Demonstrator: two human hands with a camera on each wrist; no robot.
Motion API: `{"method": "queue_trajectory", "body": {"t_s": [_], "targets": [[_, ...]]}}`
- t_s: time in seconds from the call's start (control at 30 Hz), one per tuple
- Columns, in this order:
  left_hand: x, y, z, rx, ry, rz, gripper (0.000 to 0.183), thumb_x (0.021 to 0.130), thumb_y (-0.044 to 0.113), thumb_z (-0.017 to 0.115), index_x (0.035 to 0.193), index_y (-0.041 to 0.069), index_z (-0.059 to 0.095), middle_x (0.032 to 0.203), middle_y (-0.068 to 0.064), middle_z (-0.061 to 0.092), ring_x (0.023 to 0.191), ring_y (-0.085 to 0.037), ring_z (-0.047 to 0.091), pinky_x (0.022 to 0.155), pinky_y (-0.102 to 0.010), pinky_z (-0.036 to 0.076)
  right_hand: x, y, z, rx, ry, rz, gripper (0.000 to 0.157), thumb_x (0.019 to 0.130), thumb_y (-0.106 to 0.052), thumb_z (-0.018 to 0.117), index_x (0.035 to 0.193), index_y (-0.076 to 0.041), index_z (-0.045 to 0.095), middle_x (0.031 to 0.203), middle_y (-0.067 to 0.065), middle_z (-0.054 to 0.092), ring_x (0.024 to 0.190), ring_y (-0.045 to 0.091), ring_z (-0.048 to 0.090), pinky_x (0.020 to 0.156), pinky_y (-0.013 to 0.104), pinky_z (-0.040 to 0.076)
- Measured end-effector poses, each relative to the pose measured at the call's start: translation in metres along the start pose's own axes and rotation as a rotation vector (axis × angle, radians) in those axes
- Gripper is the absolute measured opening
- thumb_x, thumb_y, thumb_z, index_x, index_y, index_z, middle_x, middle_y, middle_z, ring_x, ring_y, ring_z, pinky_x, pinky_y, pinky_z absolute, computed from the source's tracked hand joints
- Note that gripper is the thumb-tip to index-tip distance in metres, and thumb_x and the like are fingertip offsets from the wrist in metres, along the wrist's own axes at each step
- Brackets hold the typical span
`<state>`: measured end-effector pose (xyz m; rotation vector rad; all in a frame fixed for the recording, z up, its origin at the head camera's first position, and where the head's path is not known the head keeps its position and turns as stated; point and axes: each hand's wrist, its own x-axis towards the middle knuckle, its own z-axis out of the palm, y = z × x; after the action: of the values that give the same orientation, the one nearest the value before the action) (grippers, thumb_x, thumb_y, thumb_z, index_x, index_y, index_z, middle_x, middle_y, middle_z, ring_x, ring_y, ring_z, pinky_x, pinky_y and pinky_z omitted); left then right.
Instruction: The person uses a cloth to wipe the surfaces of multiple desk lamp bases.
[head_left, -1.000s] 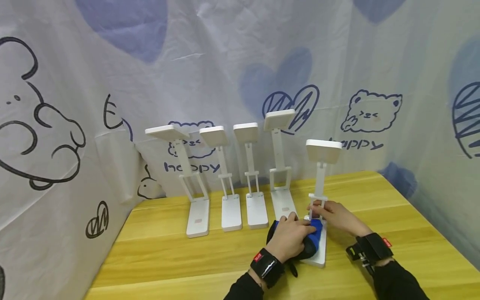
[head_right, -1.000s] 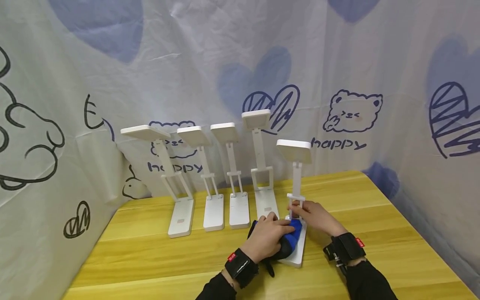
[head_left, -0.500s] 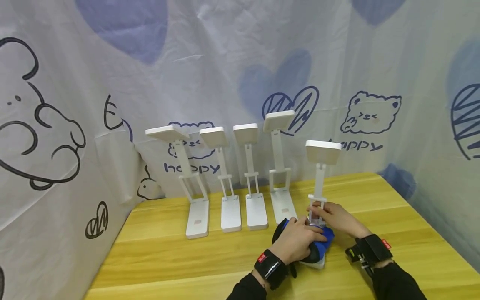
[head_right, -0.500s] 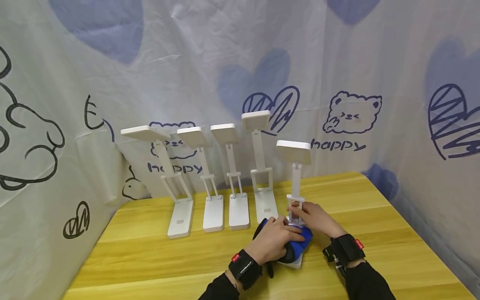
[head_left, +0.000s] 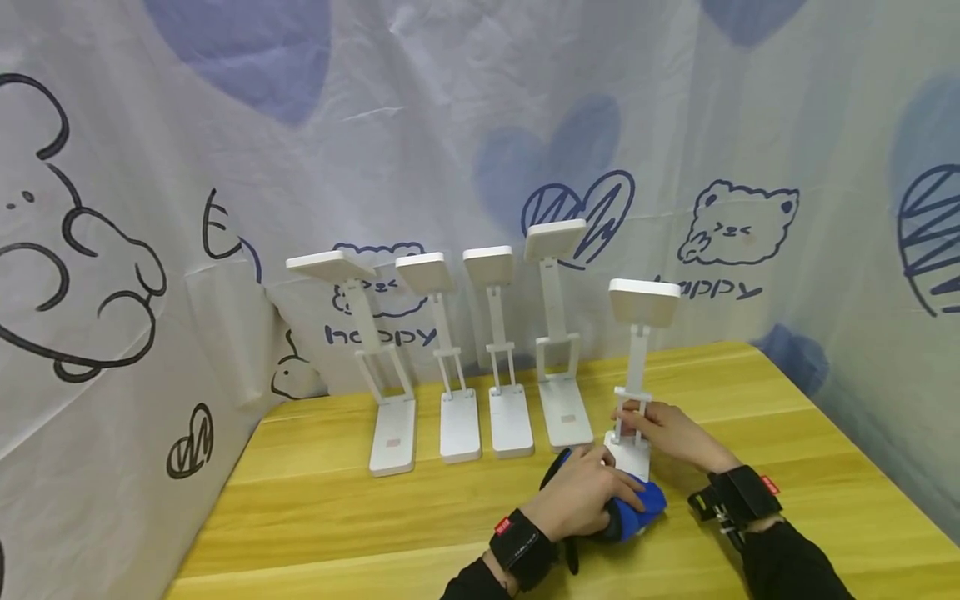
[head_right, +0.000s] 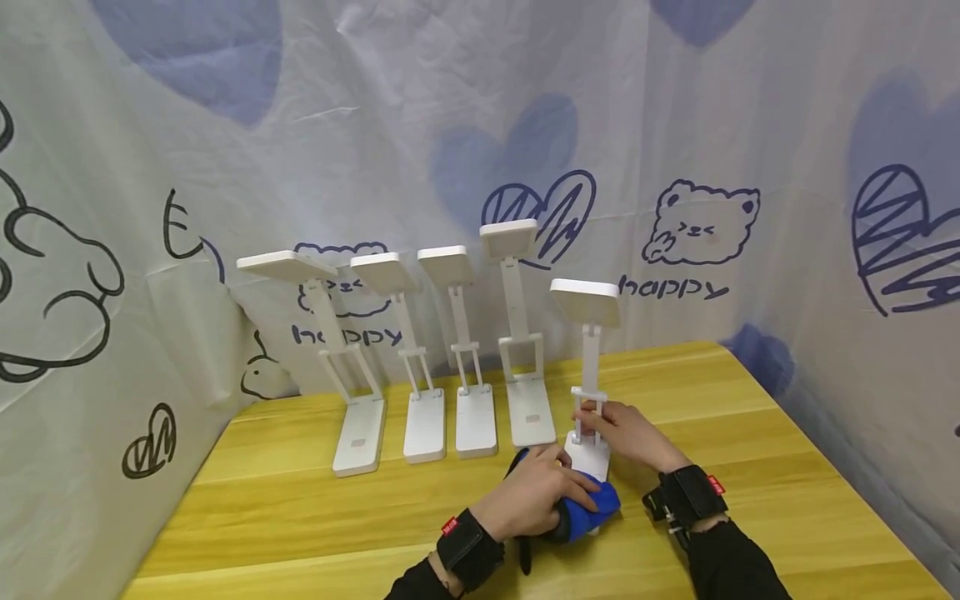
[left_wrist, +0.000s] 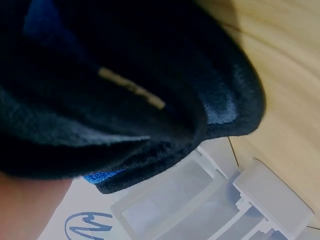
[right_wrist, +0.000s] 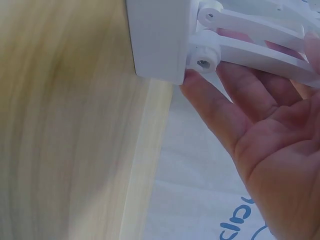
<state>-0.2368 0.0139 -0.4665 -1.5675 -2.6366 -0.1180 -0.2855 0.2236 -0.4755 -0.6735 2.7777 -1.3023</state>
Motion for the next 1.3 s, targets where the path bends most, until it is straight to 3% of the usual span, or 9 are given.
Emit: {"method": "queue_trajectory", "body": {"t_s": [0.27, 0.53, 0.77, 1.07, 1.3], "targets": [[-0.015, -0.001, -0.001, -0.068, 0.004, -0.028, 0.051, 0.074, 0.002, 0.069, 0.104, 0.044, 0.071, 0.123, 0.027, 0.058, 0.098, -0.004, 0.041, 0.072, -0.022, 0.033, -0.001, 0.004, 0.002, 0.007, -0.012, 0.029, 0.043, 0.100, -0.037, 0.042, 0.120, -0.006, 0.063, 0.103, 0.013, 0.069, 0.096, 0.028, 0.062, 0.082, 0.050, 0.051], [-0.017, -0.010, -0.001, -0.070, 0.074, -0.053, 0.051, 0.072, -0.002, 0.066, 0.099, 0.041, 0.073, 0.120, 0.023, 0.062, 0.102, -0.006, 0.044, 0.089, -0.033, 0.041, 0.001, 0.004, 0.000, -0.010, 0.014, 0.046, 0.044, 0.099, -0.041, 0.042, 0.117, -0.008, 0.066, 0.097, 0.009, 0.071, 0.093, 0.025, 0.063, 0.080, 0.050, 0.052], [-0.012, -0.015, 0.004, 0.040, 0.122, -0.124, 0.043, 0.077, 0.006, 0.067, 0.100, 0.042, 0.073, 0.120, 0.021, 0.062, 0.103, -0.011, 0.047, 0.076, -0.030, 0.042, 0.002, 0.005, -0.001, -0.029, 0.004, 0.043, 0.043, 0.099, -0.038, 0.043, 0.118, -0.006, 0.065, 0.097, 0.010, 0.071, 0.093, 0.025, 0.063, 0.080, 0.050, 0.052], [0.001, -0.012, 0.010, 0.117, 0.229, -0.232, 0.041, 0.074, 0.010, 0.071, 0.102, 0.040, 0.074, 0.117, 0.015, 0.066, 0.092, -0.012, 0.048, 0.064, -0.027, 0.035, 0.001, 0.002, 0.000, -0.019, 0.003, 0.029, 0.043, 0.100, -0.038, 0.042, 0.117, -0.005, 0.065, 0.098, 0.009, 0.071, 0.092, 0.022, 0.064, 0.082, 0.050, 0.052], [0.012, -0.002, 0.013, 0.209, 0.213, -0.273, 0.043, 0.071, 0.015, 0.074, 0.107, 0.041, 0.071, 0.117, 0.012, 0.066, 0.091, -0.015, 0.047, 0.062, -0.030, 0.035, 0.001, 0.000, -0.001, -0.022, -0.003, -0.021, 0.037, 0.100, -0.032, 0.043, 0.115, -0.007, 0.065, 0.094, 0.006, 0.070, 0.091, 0.023, 0.063, 0.080, 0.050, 0.052]]}}
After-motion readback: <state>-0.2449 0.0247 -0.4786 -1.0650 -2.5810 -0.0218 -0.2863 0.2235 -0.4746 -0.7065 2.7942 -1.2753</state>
